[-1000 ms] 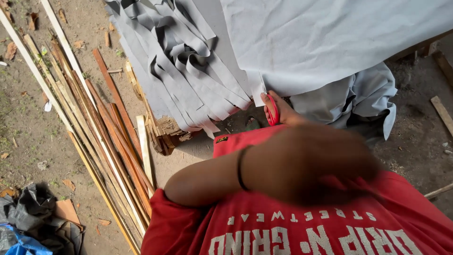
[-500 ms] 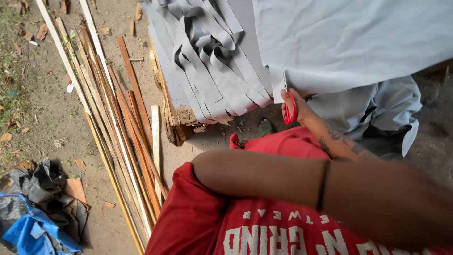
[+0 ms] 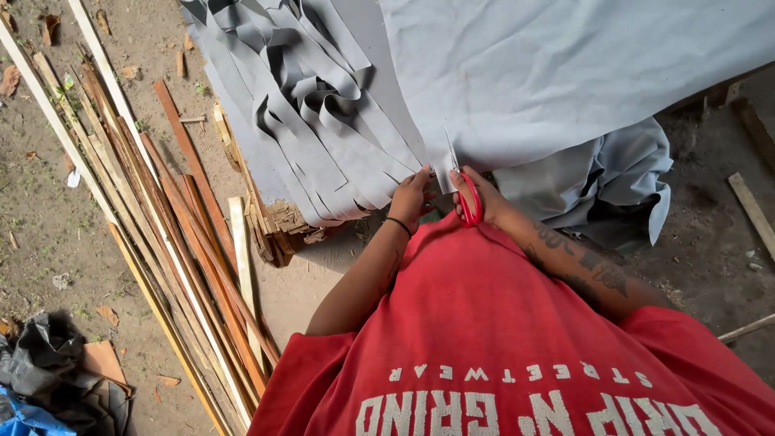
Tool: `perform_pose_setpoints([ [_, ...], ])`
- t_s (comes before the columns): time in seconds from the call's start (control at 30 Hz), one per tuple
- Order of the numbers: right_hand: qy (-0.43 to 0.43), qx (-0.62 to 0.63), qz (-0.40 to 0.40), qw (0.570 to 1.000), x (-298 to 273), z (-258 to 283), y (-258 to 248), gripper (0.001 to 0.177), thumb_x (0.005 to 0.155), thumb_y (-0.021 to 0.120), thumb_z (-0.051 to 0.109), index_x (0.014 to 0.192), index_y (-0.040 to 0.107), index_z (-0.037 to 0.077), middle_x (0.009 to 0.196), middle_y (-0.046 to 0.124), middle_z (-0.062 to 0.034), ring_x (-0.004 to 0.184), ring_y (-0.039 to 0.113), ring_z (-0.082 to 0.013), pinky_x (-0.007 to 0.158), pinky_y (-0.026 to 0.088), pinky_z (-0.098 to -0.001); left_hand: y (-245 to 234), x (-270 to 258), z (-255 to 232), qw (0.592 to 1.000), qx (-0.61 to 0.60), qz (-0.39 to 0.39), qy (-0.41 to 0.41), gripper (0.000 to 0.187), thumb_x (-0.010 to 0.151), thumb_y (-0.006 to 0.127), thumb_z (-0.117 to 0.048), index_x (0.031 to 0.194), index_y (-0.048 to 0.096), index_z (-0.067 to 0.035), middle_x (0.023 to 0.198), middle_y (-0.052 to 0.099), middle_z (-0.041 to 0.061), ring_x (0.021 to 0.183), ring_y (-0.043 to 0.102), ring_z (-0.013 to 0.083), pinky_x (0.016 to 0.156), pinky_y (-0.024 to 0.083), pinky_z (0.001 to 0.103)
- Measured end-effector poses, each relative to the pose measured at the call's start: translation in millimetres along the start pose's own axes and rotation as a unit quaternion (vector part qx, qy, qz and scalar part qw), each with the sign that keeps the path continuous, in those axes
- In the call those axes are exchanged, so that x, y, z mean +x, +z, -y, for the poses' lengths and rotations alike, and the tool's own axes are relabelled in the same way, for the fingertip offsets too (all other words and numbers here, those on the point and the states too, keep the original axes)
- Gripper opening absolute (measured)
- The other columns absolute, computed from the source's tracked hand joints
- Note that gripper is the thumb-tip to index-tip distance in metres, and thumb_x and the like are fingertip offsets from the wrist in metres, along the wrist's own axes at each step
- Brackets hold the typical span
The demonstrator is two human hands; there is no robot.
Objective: The person is using a pair of scissors to cut long, thin strips from a large piece of grey fabric laid out on a wooden surface.
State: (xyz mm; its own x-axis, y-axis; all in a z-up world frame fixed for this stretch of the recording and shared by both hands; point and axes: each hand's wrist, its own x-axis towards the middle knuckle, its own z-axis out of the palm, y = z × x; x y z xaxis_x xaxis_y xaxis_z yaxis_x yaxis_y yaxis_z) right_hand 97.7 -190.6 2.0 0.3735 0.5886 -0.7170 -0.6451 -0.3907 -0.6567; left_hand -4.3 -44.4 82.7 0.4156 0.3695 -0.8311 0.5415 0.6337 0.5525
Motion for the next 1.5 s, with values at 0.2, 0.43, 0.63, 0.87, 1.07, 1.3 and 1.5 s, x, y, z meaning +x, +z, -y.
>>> perform_pose_setpoints([
  [0.2, -0.008, -0.021, -0.001, 1.000, -18.3, 11.7, 1.0, 0.055, 0.099, 0.069, 0.054, 0.132, 0.051, 0.014, 0.078, 0.065, -0.0139, 0.059, 0.069, -0.0228, 0.049, 0.060, -0.0350, -2.8, 80.0, 57.5, 0.990, -0.105, 0.076, 0.053, 0.035, 0.093, 0.080, -0.031, 0.115, 0.063, -0.009, 0.096, 0.069, -0.001, 0.085, 0.071, 0.0142, 0.071, 0.059, 0.025],
  [0.43, 0.002, -0.011, 0.010, 1.000, -12.5, 5.6, -2.4, 0.047, 0.099, 0.069, 0.053, 0.124, 0.055, 0.017, 0.077, 0.065, -0.0129, 0.058, 0.069, -0.0232, 0.049, 0.060, -0.0347, 2.0, 69.7, 53.9, 0.991, -0.068, 0.067, 0.095, 0.018, 0.093, 0.077, -0.025, 0.086, 0.065, -0.014, 0.076, 0.062, -0.004, 0.074, 0.067, 0.0095, 0.064, 0.055, 0.021],
  [0.63, -0.025, -0.108, 0.025, 0.994, -0.8, 14.0, -2.8, 0.054, 0.097, 0.070, 0.061, 0.117, 0.058, 0.012, 0.076, 0.064, -0.0164, 0.061, 0.070, -0.0247, 0.051, 0.061, -0.0344, 0.2, 62.5, 49.1, 0.985, -0.036, 0.056, 0.157, 0.016, 0.092, 0.078, -0.013, 0.089, 0.066, -0.004, 0.074, 0.062, 0.004, 0.070, 0.065, 0.0125, 0.061, 0.052, 0.021],
  [0.87, -0.014, -0.149, -0.004, 0.989, -6.0, 20.8, 5.0, 0.046, 0.102, 0.061, 0.059, 0.111, 0.058, 0.014, 0.075, 0.059, -0.0163, 0.055, 0.064, -0.0203, 0.046, 0.058, -0.0280, -11.6, 70.8, 58.0, 0.987, -0.006, 0.055, 0.153, 0.020, 0.089, 0.082, -0.016, 0.091, 0.067, -0.004, 0.073, 0.064, 0.006, 0.068, 0.063, 0.0120, 0.062, 0.053, 0.022],
  [1.07, -0.135, -0.228, 0.034, 0.964, 59.0, -1.6, -12.1, 0.055, 0.109, 0.050, 0.061, 0.110, 0.056, 0.006, 0.085, 0.059, -0.0237, 0.084, 0.062, -0.0327, 0.068, 0.052, -0.0445, -12.5, 53.3, 47.0, 0.985, 0.019, 0.077, 0.155, 0.018, 0.090, 0.080, -0.016, 0.090, 0.067, -0.003, 0.073, 0.063, 0.004, 0.067, 0.062, 0.0102, 0.061, 0.051, 0.020],
  [1.3, -0.123, -0.252, 0.009, 0.960, 46.0, 25.5, 4.3, 0.055, 0.108, 0.050, 0.063, 0.100, 0.055, 0.009, 0.074, 0.059, -0.0170, 0.072, 0.065, -0.0292, 0.060, 0.054, -0.0390, -24.3, 65.0, 55.0, 0.983, 0.044, 0.088, 0.155, 0.018, 0.091, 0.080, -0.016, 0.091, 0.069, -0.003, 0.075, 0.066, 0.006, 0.069, 0.064, 0.0106, 0.061, 0.052, 0.018],
  [1.5, -0.101, -0.229, -0.011, 0.968, 32.2, 62.6, 28.0, 0.050, 0.107, 0.052, 0.059, 0.107, 0.056, 0.009, 0.076, 0.061, -0.0155, 0.062, 0.067, -0.0222, 0.051, 0.058, -0.0283, -26.2, 54.0, 47.1, 0.980, 0.058, 0.101, 0.159, 0.017, 0.090, 0.080, -0.015, 0.092, 0.069, -0.002, 0.075, 0.066, 0.007, 0.070, 0.062, 0.0116, 0.062, 0.052, 0.019],
])
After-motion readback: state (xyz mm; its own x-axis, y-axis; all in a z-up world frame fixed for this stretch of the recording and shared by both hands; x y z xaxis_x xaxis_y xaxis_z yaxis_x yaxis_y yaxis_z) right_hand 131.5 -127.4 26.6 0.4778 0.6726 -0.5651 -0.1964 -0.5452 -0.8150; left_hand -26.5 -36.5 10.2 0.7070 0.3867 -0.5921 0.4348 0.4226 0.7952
